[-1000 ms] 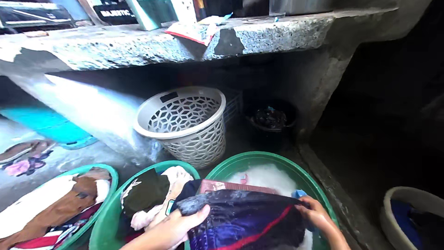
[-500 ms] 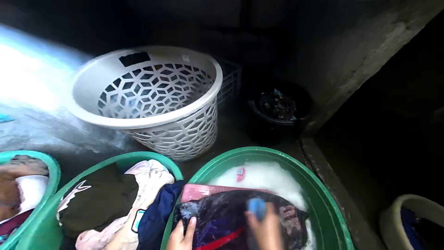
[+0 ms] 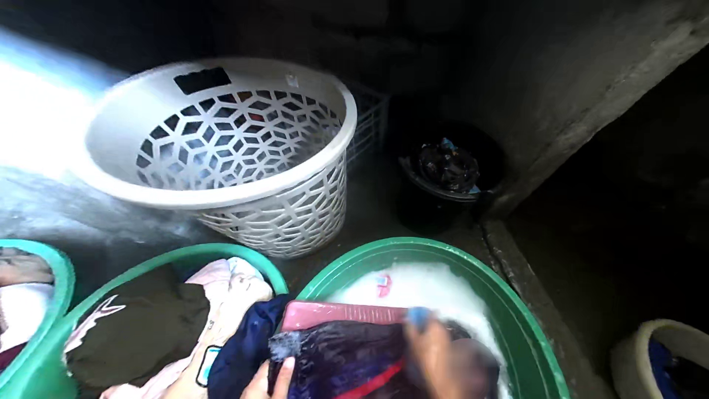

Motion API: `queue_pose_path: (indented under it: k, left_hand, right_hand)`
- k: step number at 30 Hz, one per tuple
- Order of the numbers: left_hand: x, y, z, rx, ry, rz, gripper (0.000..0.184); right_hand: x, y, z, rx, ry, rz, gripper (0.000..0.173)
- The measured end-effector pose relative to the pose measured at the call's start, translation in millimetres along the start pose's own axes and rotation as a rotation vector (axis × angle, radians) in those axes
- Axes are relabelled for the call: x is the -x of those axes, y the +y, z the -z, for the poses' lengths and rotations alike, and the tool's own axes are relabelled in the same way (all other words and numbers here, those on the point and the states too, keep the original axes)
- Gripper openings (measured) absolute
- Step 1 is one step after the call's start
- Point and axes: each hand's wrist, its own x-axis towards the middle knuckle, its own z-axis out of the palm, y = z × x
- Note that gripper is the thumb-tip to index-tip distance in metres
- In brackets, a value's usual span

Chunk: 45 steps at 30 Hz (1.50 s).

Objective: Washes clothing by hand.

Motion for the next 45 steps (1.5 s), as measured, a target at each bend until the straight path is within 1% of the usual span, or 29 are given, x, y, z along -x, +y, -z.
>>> queue_pose_path:
  k: [2, 3, 4, 6, 7, 9, 11, 12, 13, 14, 15, 17, 18, 19, 21, 22, 24, 27, 29, 30, 31, 32, 34, 36, 37, 38, 39, 41, 45]
  left_hand:
    - [3, 0, -8, 0.056, 0.007, 0.047, 0.046]
    - [7, -5, -5, 0.114, 0.047, 0.107, 0.045]
    - [7, -10, 3, 0.179, 0.071, 0.179, 0.046]
    - [3, -9, 19, 0.286, 0.092, 0.244, 0.041]
    - [4, -3, 24, 0.331, 0.096, 0.262, 0.039]
    - [12, 21, 35, 0.424, 0.083, 0.293, 0.033]
    - [2, 60, 43, 0.567, 0.048, 0.229, 0.020]
    - [-3, 71, 44, 0.648, 0.008, 0.162, 0.018]
    - [-8, 73, 41, 0.699, -0.036, 0.080, 0.019]
    - [-11, 66, 32, 0.695, -0.075, 0.015, 0.027]
    - [-10, 51, 18, 0.614, -0.134, -0.002, 0.045]
    - [-7, 19, -5, 0.378, -0.268, 0.092, 0.062]
    - [-11, 13, -12, 0.325, -0.275, 0.123, 0.058]
    - [-12, 11, -17, 0.324, -0.221, 0.148, 0.048]
    - [-11, 11, -16, 0.398, -0.039, 0.218, 0.031]
    - [-13, 11, -10, 0.448, 0.049, 0.274, 0.030]
    - [-15, 10, 12, 0.512, 0.132, 0.294, 0.032]
    - [-7, 12, 28, 0.572, 0.179, 0.292, 0.032]
    - [-13, 15, 31, 0.525, 0.179, 0.272, 0.031]
    - [-14, 14, 31, 0.457, 0.171, 0.250, 0.032]
    - [-13, 12, 30, 0.359, 0.135, 0.204, 0.034]
    - [-12, 8, 27, 0.258, 0.091, 0.141, 0.038]
    - [-8, 3, 15, 0.108, -0.020, 0.073, 0.041]
    - [-5, 1, 5, 0.095, -0.078, 0.121, 0.041]
    - [-4, -2, 5, 0.138, -0.049, 0.158, 0.041]
    - [-4, -4, 9, 0.203, 0.001, 0.196, 0.041]
    - [-2, -2, 17, 0.269, 0.031, 0.222, 0.039]
    - [3, 11, 31, 0.378, 0.055, 0.218, 0.029]
    - [13, 33, 37, 0.687, -0.001, 0.238, 0.016]
  right_hand:
    - [66, -73, -41, -0.118, -0.123, 0.208, 0.059]
    - [84, -87, -59, -0.123, -0.165, 0.275, 0.058]
    - [81, -86, -68, -0.115, -0.172, 0.283, 0.057]
    - [37, -40, -55, -0.140, -0.070, 0.167, 0.055]
    - [13, -5, -42, -0.151, 0.030, 0.103, 0.054]
    - [-22, 66, -10, -0.044, 0.137, -0.043, 0.056]
    - [-55, 107, 25, 0.162, 0.129, -0.142, 0.058]
    - [-65, 114, 41, 0.197, 0.110, -0.181, 0.059]
    - [-70, 114, 51, 0.133, 0.142, -0.191, 0.062]
    - [-66, 105, 57, -0.011, 0.204, -0.178, 0.065]
    - [-51, 84, 57, -0.164, 0.246, -0.132, 0.067]
    - [3, 11, 37, -0.375, 0.179, 0.016, 0.068]
    - [35, -31, 18, -0.432, 0.087, 0.110, 0.069]
    - [67, -66, -7, -0.466, -0.021, 0.205, 0.071]
    - [100, -101, -57, -0.384, -0.130, 0.332, 0.066]
    - [95, -95, -71, -0.294, -0.116, 0.316, 0.064]
    - [63, -50, -74, -0.203, -0.051, 0.129, 0.065]
    - [20, 58, -38, -0.164, 0.125, -0.095, 0.066]
    - [-7, 119, -8, -0.067, 0.207, -0.202, 0.066]
    - [-18, 138, 7, -0.022, 0.185, -0.250, 0.066]
    - [-24, 143, 18, 0.005, 0.142, -0.278, 0.067]
    - [-25, 130, 22, -0.008, 0.107, -0.272, 0.069]
    - [6, 59, 5, -0.152, 0.071, -0.121, 0.071]
    - [67, -35, -41, -0.282, -0.047, 0.125, 0.070]
    - [92, -67, -65, -0.300, -0.118, 0.232, 0.069]
    - [101, -81, -80, -0.283, -0.166, 0.293, 0.067]
    - [95, -76, -86, -0.272, -0.161, 0.292, 0.064]
    - [60, -28, -75, -0.313, -0.028, 0.164, 0.061]
    - [16, 123, -19, -0.213, 0.265, -0.145, 0.069]
